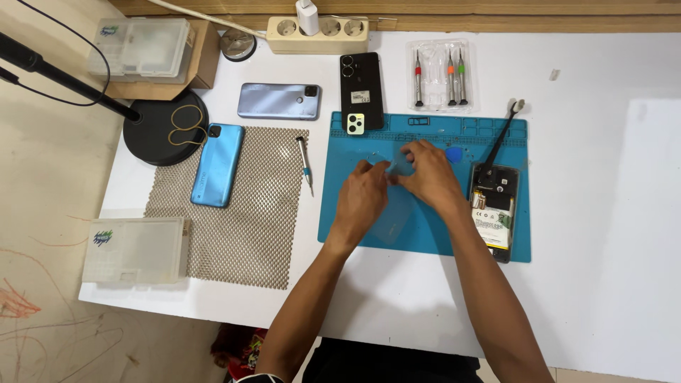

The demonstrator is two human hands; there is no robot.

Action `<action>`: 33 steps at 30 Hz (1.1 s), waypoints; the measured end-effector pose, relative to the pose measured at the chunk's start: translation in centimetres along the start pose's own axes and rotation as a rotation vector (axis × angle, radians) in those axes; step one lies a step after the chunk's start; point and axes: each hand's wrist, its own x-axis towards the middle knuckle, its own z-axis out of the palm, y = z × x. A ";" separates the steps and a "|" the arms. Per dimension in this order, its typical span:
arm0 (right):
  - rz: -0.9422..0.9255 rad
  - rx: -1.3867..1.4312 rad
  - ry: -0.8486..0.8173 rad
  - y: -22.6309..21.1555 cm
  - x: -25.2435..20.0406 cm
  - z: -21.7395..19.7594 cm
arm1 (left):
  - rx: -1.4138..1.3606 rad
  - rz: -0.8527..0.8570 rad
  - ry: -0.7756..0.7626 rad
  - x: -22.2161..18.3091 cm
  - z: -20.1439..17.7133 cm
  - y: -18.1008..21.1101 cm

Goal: The person cleans a transparent phone back cover using a small brush and a yellow-handled tool, then wipes the cover with a cloth. The person also briefly handles a disassembled phone body and a blue plastic pry tool.

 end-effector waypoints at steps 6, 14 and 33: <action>0.080 0.013 -0.013 0.4 -0.3 0.3 | 0.176 -0.034 -0.033 0.4 1.8 0.0; 0.001 0.011 -0.007 1.0 -0.4 0.8 | 0.292 0.068 0.082 1.0 4.7 -0.9; -0.170 0.021 0.067 2.2 -0.9 1.2 | 0.397 0.101 0.102 1.0 5.8 -1.1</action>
